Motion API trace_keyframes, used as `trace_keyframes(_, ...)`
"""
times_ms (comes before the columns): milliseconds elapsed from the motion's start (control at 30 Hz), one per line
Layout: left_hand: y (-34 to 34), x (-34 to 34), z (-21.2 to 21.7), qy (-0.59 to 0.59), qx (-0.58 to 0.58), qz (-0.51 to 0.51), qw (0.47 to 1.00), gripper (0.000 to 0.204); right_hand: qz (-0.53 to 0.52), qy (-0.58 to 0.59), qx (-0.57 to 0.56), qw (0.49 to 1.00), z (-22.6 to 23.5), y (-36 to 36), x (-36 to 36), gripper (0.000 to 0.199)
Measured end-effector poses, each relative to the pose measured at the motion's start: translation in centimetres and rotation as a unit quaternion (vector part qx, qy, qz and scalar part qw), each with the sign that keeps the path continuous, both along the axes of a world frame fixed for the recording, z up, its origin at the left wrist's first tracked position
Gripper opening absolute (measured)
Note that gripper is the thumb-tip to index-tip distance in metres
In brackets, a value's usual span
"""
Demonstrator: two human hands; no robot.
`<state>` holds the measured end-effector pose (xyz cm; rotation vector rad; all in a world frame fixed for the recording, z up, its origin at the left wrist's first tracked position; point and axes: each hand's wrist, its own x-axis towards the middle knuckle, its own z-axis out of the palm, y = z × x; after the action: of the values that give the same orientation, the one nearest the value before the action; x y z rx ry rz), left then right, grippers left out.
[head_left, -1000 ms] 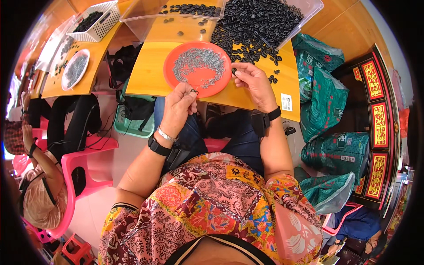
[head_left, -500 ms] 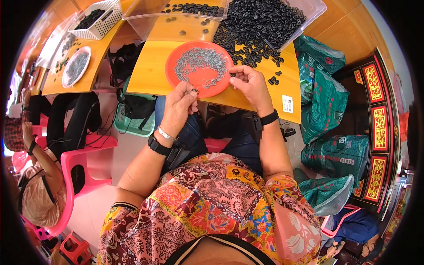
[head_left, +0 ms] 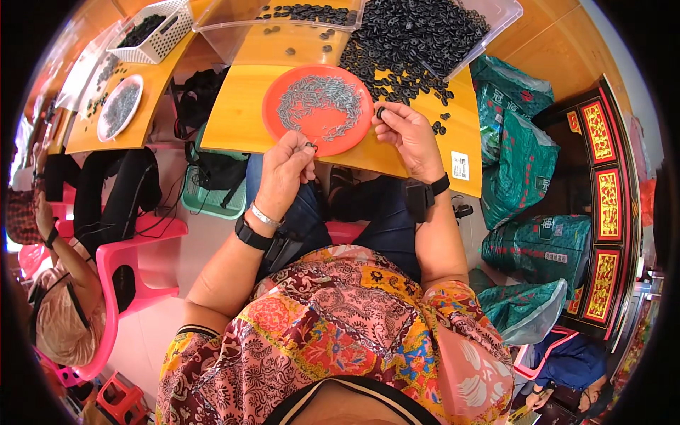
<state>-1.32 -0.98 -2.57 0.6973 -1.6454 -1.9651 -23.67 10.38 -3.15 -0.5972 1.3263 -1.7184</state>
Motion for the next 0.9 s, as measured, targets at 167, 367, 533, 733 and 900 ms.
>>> trace_keyframes(167,0.0,0.0,-0.2,0.003,0.001,-0.002,1.0,0.01,0.006,-0.029,-0.016,0.999,0.3,0.0,0.3,0.027)
trace_keyframes(367,0.1,0.0,-0.2,0.012,0.008,0.012,1.0,0.01,0.014,0.1,0.016,0.995,1.7,-0.5,2.1,0.029)
trace_keyframes(533,0.3,-0.2,0.1,0.015,0.017,0.005,1.0,0.01,0.009,0.167,0.021,0.986,2.3,-0.5,2.9,0.03)
trace_keyframes(733,0.3,-0.1,0.1,0.012,0.017,0.007,1.0,0.01,0.054,0.003,-0.014,0.998,2.8,-0.4,3.3,0.029)
trace_keyframes(900,0.3,-0.2,0.2,0.009,0.01,0.004,1.0,0.01,0.102,-0.147,-0.048,0.983,1.6,-0.6,3.0,0.029)
